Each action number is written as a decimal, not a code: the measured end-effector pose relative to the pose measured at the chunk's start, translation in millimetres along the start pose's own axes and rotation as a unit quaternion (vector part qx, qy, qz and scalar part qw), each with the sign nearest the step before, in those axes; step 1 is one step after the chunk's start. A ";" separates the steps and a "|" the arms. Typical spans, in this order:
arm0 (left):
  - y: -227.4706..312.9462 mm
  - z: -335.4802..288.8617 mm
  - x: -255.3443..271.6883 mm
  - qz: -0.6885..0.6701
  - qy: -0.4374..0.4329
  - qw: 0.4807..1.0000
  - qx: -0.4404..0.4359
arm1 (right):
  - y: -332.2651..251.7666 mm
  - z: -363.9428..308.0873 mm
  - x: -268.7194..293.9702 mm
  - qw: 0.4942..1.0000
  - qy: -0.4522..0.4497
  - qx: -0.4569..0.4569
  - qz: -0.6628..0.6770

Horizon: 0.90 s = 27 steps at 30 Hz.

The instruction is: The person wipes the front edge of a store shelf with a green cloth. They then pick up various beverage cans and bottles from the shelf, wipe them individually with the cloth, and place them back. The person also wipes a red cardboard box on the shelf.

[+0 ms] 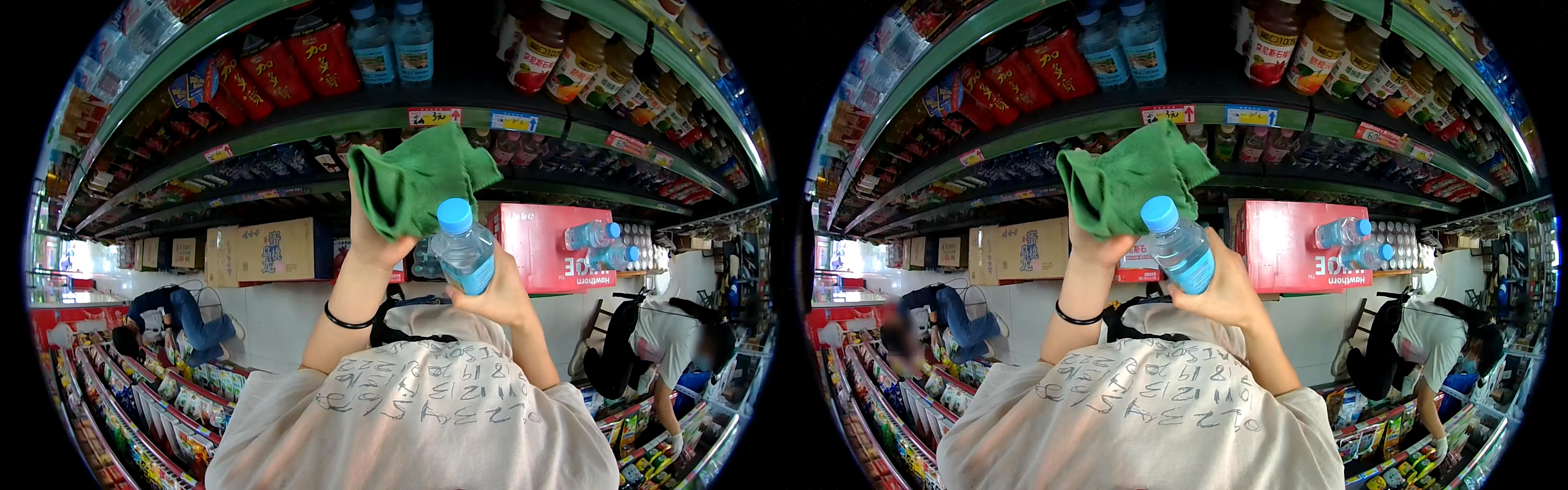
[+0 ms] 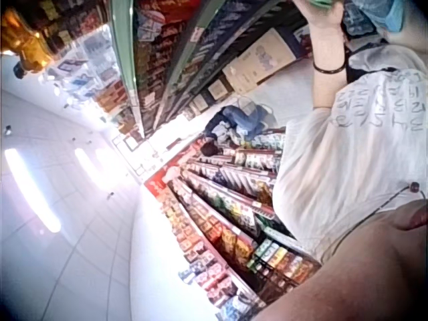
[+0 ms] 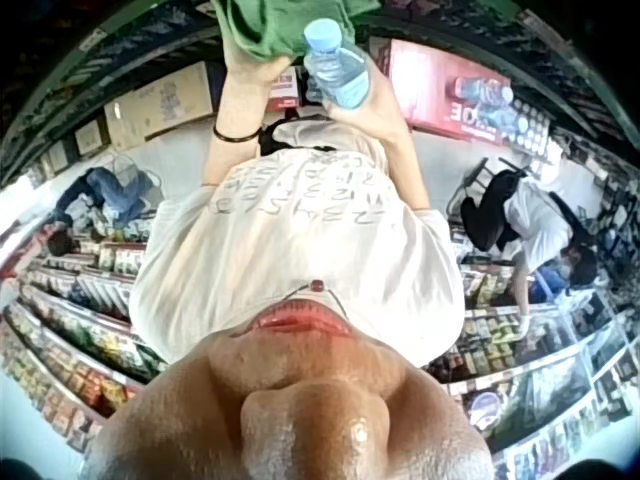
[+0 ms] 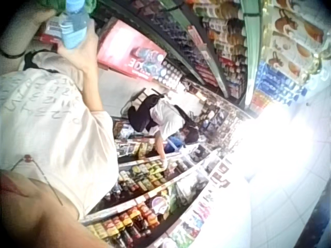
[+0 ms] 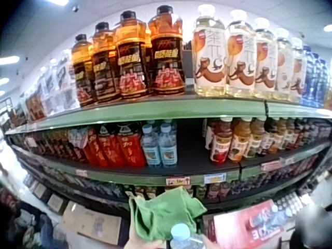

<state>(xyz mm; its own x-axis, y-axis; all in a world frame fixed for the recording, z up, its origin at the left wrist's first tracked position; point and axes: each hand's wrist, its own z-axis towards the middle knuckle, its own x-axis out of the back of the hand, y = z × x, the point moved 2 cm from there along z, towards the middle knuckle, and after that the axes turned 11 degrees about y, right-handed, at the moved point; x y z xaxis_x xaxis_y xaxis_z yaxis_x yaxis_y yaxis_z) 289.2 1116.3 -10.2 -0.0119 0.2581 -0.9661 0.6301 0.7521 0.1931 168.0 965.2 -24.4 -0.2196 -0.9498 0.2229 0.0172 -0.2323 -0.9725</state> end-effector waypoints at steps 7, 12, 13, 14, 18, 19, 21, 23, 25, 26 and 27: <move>-23.0 -22.3 -23.6 0.377 0.059 0.922 -0.061 | -5.4 3.3 -2.0 0.995 0.065 0.034 -0.068; -17.6 -27.3 -24.2 0.389 0.091 0.915 -0.052 | -9.8 -0.6 -3.9 0.993 0.035 0.033 -0.106; -15.9 -26.5 -21.7 0.388 0.097 0.915 -0.046 | -8.5 -0.8 -4.7 0.992 0.031 0.025 -0.119; -14.3 -24.6 -19.7 0.389 0.107 0.914 -0.045 | -6.2 -1.0 -5.8 0.991 0.028 0.018 -0.133; -10.4 -19.7 -12.4 0.372 0.138 0.917 -0.031 | -4.9 -0.2 -7.8 0.986 0.018 0.016 -0.165; -9.0 -17.7 -11.0 0.362 0.142 0.921 -0.026 | -5.4 1.5 -8.4 0.986 0.012 0.016 -0.164; -0.2 -5.9 19.7 0.220 0.068 0.973 0.007 | -6.5 4.6 -9.0 0.986 0.000 0.016 -0.163; -1.2 4.5 48.7 0.055 0.053 0.993 0.086 | -14.0 8.0 -15.4 0.997 0.003 0.036 -0.075; -4.3 7.0 88.4 0.029 0.230 0.969 0.089 | -24.9 13.1 -21.0 0.998 0.006 0.051 -0.024; -3.9 0.0 96.1 0.008 0.187 0.978 0.095 | -29.6 16.6 -23.1 0.998 0.008 0.056 -0.014; -5.1 -8.4 87.5 -0.031 0.120 0.987 0.103 | -30.3 19.8 -24.2 0.998 0.013 0.061 -0.005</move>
<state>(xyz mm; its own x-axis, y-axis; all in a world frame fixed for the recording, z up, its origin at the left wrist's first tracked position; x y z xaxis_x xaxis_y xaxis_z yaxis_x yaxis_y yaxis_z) 278.4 1140.1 -94.3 -0.2234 0.3697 -0.9019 0.7670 0.6377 0.0714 192.1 991.0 0.9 -0.2450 -0.9418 0.2300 0.1338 -0.2679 -0.9541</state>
